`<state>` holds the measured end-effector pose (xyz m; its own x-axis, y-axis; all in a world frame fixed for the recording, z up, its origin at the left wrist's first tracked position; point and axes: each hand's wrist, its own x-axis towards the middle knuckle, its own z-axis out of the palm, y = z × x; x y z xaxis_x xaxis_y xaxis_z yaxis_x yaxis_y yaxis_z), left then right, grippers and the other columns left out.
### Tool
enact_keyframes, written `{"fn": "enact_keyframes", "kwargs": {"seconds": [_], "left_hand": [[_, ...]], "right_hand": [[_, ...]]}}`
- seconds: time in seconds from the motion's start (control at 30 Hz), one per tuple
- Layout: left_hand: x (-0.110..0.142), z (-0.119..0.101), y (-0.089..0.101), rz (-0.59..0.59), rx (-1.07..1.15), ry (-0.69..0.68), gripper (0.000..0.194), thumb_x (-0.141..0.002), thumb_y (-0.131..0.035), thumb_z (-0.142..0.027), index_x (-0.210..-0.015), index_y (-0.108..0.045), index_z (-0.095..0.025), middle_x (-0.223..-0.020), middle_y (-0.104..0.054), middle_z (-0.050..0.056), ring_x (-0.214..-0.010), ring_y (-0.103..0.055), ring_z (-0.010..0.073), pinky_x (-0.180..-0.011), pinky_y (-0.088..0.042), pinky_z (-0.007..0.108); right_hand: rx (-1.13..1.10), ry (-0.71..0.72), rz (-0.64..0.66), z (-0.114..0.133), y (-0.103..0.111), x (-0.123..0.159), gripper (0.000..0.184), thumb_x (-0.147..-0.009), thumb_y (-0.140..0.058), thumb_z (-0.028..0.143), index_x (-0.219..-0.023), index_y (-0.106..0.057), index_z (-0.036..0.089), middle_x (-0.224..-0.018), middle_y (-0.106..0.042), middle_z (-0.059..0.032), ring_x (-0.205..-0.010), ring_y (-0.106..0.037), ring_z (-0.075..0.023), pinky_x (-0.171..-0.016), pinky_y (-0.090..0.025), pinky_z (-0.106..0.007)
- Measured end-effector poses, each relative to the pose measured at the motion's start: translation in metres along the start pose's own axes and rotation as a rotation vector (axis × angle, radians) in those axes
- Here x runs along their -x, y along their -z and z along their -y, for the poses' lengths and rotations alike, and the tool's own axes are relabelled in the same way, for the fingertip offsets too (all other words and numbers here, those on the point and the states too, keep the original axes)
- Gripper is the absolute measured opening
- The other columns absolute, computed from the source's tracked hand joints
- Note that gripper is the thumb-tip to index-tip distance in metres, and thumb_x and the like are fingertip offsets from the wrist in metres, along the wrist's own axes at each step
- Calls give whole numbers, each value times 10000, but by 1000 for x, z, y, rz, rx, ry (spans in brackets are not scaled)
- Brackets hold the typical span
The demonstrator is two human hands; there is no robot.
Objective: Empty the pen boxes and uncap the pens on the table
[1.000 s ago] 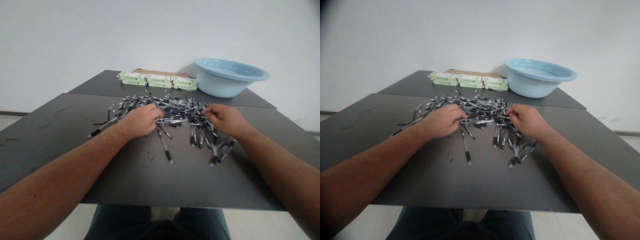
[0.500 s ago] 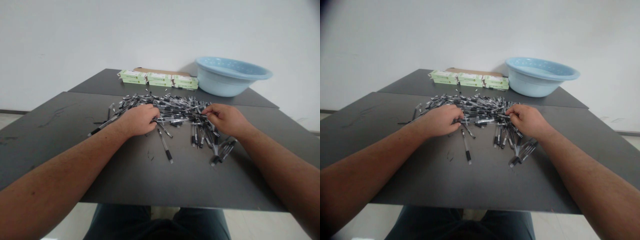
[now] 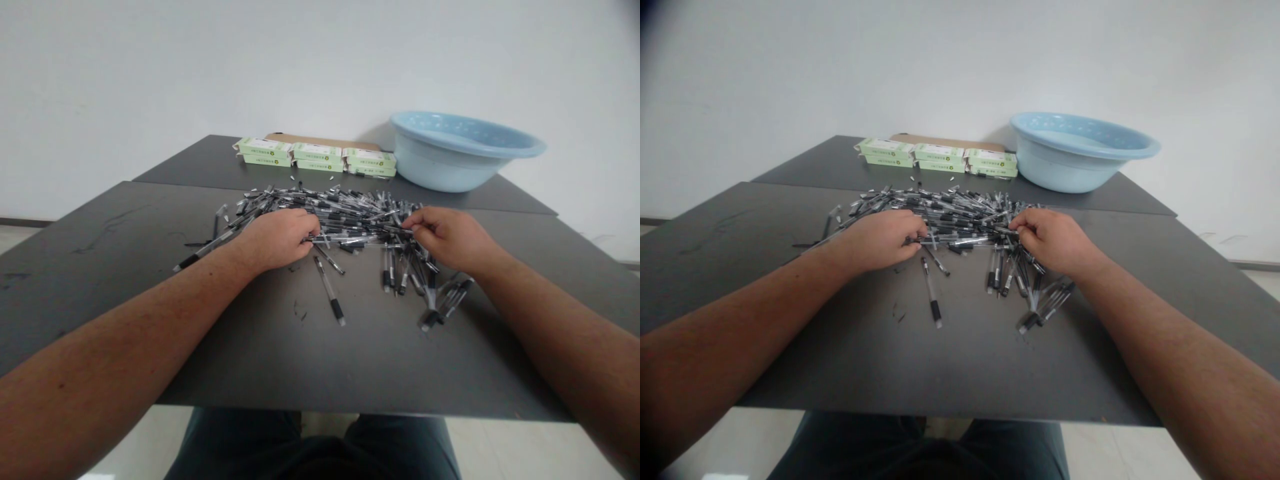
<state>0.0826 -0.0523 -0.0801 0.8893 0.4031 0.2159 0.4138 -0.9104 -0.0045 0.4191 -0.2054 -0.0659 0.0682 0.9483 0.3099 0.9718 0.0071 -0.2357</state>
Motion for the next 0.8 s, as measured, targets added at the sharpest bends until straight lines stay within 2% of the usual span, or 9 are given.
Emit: {"fn": "enact_keyframes", "kwargs": {"seconds": [0.23,0.63,0.8], "left_hand": [[1,2,3,-1,-29,1,198,-944,-582,-248,-1056,-734,-185,-1085,-744,106,-1031,-712,287,-909,-546,405],[0,8,14,-81,-31,74,308,-1021,-524,-300,-1157,-754,-147,-1154,-743,141,-1159,-694,310,-1064,-553,458],[1,12,16,-158,13,100,287,-976,-548,-316,-1089,-755,-155,-1082,-750,134,-1091,-709,318,-991,-576,461]], "right_hand": [[-2,81,-9,-4,-2,0,308,-946,-558,295,-1065,-837,241,-1006,-853,-75,-893,-786,-278,-873,-599,-394],[-2,120,-7,-6,-3,0,318,-960,-548,311,-1066,-838,233,-1000,-850,-88,-907,-798,-287,-879,-614,-410],[8,140,8,-7,-5,-1,313,-967,-546,313,-1061,-834,235,-1009,-853,-83,-915,-800,-287,-861,-612,-411]]}}
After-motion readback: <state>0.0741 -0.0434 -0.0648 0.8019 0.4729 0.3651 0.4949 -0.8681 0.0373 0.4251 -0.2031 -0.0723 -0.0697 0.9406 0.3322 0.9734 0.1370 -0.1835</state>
